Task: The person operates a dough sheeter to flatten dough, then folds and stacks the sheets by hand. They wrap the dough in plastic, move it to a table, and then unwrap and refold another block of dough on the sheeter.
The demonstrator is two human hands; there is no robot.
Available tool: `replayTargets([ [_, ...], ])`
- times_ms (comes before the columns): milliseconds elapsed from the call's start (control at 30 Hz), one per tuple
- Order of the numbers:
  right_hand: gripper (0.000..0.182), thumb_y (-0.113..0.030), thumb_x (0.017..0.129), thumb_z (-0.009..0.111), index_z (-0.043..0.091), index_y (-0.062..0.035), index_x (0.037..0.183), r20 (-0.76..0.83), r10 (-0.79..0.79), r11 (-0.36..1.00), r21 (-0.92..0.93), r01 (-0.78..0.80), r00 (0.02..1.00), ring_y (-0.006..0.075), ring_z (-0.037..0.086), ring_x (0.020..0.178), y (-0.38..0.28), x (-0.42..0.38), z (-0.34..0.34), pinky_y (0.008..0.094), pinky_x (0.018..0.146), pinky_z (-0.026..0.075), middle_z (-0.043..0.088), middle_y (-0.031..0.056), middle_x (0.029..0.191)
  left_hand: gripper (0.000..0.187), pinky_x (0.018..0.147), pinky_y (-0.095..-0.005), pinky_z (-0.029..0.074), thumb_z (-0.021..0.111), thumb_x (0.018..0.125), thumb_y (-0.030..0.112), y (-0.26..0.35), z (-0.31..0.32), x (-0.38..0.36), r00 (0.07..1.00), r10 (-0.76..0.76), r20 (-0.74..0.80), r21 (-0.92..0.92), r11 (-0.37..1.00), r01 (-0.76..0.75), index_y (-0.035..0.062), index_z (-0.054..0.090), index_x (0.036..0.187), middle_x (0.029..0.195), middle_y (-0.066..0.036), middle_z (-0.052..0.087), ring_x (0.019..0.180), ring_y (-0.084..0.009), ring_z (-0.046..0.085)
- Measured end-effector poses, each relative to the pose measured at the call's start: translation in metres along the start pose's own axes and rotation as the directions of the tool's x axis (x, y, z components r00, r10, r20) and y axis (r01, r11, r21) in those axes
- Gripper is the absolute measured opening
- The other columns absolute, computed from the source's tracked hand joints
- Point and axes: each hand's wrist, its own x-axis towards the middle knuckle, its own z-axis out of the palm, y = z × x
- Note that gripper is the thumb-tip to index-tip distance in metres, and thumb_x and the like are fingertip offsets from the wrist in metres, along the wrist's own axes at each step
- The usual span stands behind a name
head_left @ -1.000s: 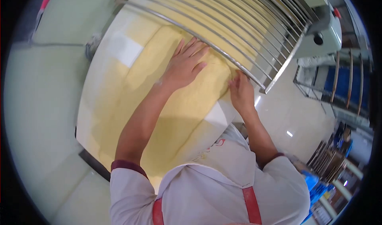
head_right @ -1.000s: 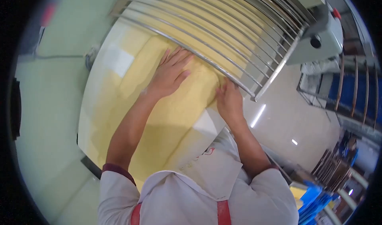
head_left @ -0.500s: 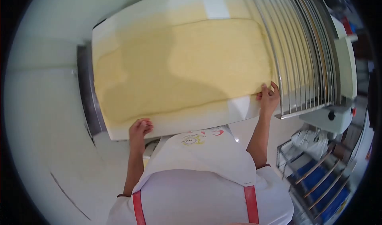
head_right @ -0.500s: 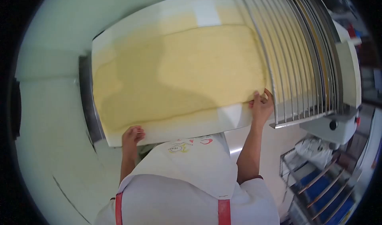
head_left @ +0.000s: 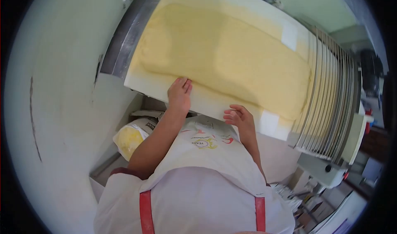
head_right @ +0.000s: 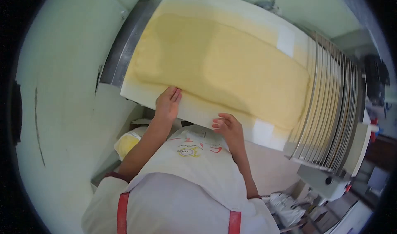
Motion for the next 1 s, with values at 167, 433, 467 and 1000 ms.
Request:
replayTargets([
  [167,0.027,-0.014,0.091,0.059,0.056,-0.0004,0.114,0.145,-0.337,0.857,-0.362,0.367,0.930,0.0194,0.065,0.087,-0.049,0.067,0.007,0.0323,0.077,0.052,0.065,0.0118,0.099,0.021,0.080,-0.0281,0.047,0.068,0.082,0.009,0.001,0.036,0.010,0.986,0.088,-0.143,0.196,0.979,-0.058,0.0070,0.059,0.100,0.088,-0.001,0.059,0.080,-0.0136,0.055],
  [433,0.036,-0.018,0.084,0.063,0.057,-0.0045,0.116,0.549,-0.683,-0.069,-0.705,0.706,0.482,0.0357,0.056,0.107,-0.146,0.277,0.023,0.0438,0.094,0.042,0.060,0.0160,0.117,0.026,0.075,-0.0306,0.051,0.072,0.083,0.014,-0.015,0.066,-0.006,0.983,0.066,-0.172,0.060,0.997,-0.056,-0.0020,0.059,0.099,0.099,-0.012,0.064,0.086,-0.0168,0.062],
  [467,0.038,-0.022,0.085,0.063,0.056,-0.0033,0.117,0.578,-0.664,-0.118,-0.708,0.697,0.475,0.0350,0.055,0.109,-0.156,0.309,0.042,0.0436,0.095,0.041,0.057,0.0167,0.121,0.026,0.075,-0.0306,0.052,0.072,0.083,0.013,-0.019,0.067,-0.003,0.973,0.107,-0.204,0.030,0.994,-0.103,-0.0028,0.059,0.099,0.099,-0.012,0.064,0.085,-0.0174,0.062],
  [1000,0.057,-0.051,0.082,0.061,0.063,0.0055,0.091,0.701,-0.128,-0.084,-0.712,0.697,0.702,0.0326,0.062,0.077,-0.204,0.416,0.142,0.0383,0.073,0.049,0.066,0.0180,0.084,0.026,0.074,-0.0297,0.052,0.066,0.087,0.010,-0.015,0.061,0.014,0.866,0.358,-0.350,0.080,0.932,-0.353,-0.0073,0.058,0.106,0.101,-0.013,0.065,0.087,-0.0173,0.063],
])
